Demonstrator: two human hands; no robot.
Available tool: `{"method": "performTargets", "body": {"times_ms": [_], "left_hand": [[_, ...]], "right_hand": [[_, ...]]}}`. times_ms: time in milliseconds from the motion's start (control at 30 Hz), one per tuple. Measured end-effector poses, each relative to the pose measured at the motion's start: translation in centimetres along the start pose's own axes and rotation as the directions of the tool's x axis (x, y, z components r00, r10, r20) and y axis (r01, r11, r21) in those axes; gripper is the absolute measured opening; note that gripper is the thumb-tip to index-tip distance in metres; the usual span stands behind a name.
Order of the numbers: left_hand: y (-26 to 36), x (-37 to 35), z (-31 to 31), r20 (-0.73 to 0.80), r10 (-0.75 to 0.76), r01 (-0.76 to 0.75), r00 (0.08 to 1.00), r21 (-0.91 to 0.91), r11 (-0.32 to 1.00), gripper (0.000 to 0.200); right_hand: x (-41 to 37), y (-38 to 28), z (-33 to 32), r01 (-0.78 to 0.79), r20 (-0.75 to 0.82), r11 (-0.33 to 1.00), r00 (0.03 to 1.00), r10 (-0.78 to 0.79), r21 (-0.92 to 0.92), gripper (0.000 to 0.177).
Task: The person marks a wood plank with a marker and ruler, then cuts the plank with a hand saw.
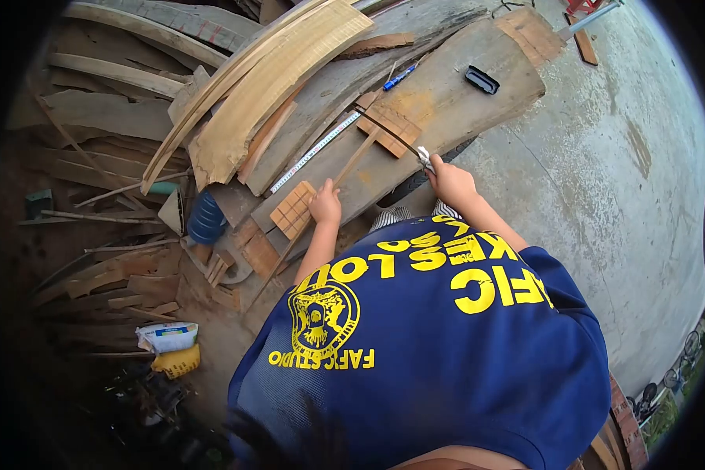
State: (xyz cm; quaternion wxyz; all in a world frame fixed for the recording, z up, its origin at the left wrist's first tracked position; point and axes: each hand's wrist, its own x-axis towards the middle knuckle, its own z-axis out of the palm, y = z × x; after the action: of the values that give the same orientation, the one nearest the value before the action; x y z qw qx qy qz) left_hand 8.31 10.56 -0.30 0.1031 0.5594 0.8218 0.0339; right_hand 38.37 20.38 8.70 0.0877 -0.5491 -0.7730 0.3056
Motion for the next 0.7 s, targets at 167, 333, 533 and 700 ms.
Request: {"method": "performTargets", "body": {"times_ms": [167, 333, 533, 700], "left_hand": [[0.6, -0.6, -0.7, 0.036, -0.071, 0.069, 0.997, 0.039, 0.997, 0.023], [1.1, -0.4, -0.8, 0.09, -0.173, 0.168, 0.981, 0.065, 0.984, 0.028], [1.8, 0.8, -1.1, 0.158, -0.33, 0.314, 0.931, 0.117, 0.942, 0.03], [2.2, 1.9, -0.5, 0.156, -0.437, 0.405, 0.886, 0.203, 0.892, 0.035]], "right_hand": [[1.1, 2.9, -0.8, 0.037, 0.259, 0.997, 0.966, -0.018, -0.07, 0.025], [3.5, 4.1, -2.4, 0.101, 0.224, 0.965, 0.962, -0.157, 0.242, 0.023], [5.7, 3.5, -2.5, 0.175, 0.163, 0.964, 0.964, -0.209, 0.198, 0.023], [5.9, 4.3, -0.6, 0.155, 0.293, 0.98, 0.938, -0.185, 0.123, 0.023]]}}
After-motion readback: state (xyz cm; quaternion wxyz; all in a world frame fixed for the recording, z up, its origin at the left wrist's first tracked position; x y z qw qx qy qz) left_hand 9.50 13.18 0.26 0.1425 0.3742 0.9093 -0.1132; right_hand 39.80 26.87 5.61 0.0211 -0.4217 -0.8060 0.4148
